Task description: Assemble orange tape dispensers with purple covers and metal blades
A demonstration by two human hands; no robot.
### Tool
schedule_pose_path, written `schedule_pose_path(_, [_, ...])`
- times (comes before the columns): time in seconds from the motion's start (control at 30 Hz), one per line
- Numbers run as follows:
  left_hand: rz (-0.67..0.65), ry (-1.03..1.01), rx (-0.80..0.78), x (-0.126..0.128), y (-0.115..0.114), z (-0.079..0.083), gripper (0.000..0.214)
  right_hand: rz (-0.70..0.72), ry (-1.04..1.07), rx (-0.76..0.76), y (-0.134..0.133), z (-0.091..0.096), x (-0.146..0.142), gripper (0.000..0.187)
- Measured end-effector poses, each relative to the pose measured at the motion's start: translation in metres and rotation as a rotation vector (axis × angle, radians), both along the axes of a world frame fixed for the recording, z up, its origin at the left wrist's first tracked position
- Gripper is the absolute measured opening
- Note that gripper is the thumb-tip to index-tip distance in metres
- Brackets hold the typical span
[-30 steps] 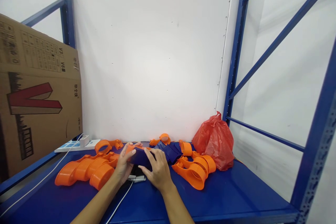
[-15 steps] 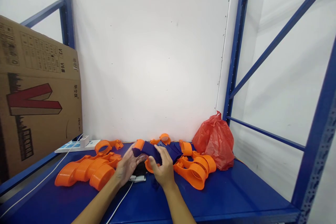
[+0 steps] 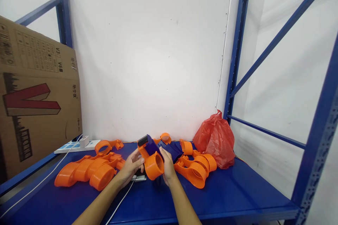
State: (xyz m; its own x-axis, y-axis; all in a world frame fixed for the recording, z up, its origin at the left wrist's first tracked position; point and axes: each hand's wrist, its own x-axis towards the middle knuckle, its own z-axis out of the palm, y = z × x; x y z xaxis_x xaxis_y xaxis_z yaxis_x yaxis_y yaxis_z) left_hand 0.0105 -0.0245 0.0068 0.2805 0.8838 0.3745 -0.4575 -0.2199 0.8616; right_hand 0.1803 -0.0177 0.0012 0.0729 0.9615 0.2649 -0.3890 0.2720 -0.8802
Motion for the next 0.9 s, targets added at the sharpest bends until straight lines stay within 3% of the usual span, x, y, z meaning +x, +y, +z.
schedule_pose_path(0.13, [0.081, 0.027, 0.000, -0.002, 0.007, -0.004, 0.060, 0.336, 0.022, -0.062, -0.017, 0.010, -0.003, 0.059])
schedule_pose_path(0.2, [0.147, 0.018, -0.034, -0.003, 0.011, -0.006, 0.058, 0.423, 0.013, -0.030, -0.022, 0.014, -0.004, 0.064])
schedule_pose_path(0.37, [0.314, -0.021, -0.121, -0.005, 0.021, -0.009, 0.061, 0.237, -0.061, 0.179, -0.020, 0.012, -0.004, 0.069])
schedule_pose_path(0.47, [0.375, -0.021, -0.138, -0.003, 0.024, -0.010, 0.063, 0.150, -0.179, 0.239, -0.013, 0.009, -0.005, 0.060])
schedule_pose_path(0.6, [0.397, -0.053, -0.147, 0.004, 0.024, -0.009, 0.059, 0.083, -0.226, 0.258, -0.006, 0.006, -0.008, 0.043])
schedule_pose_path(0.73, [0.360, -0.144, -0.205, 0.011, 0.022, -0.002, 0.062, -0.035, -0.200, 0.231, 0.005, 0.008, -0.011, 0.043])
schedule_pose_path(0.83, [0.442, -0.124, -0.273, 0.003, 0.019, 0.011, 0.063, -0.127, -0.177, 0.179, 0.017, 0.019, -0.013, 0.045])
schedule_pose_path(0.9, [0.507, -0.023, -0.210, -0.013, 0.017, 0.025, 0.063, -0.162, -0.169, 0.147, 0.025, 0.029, -0.017, 0.046])
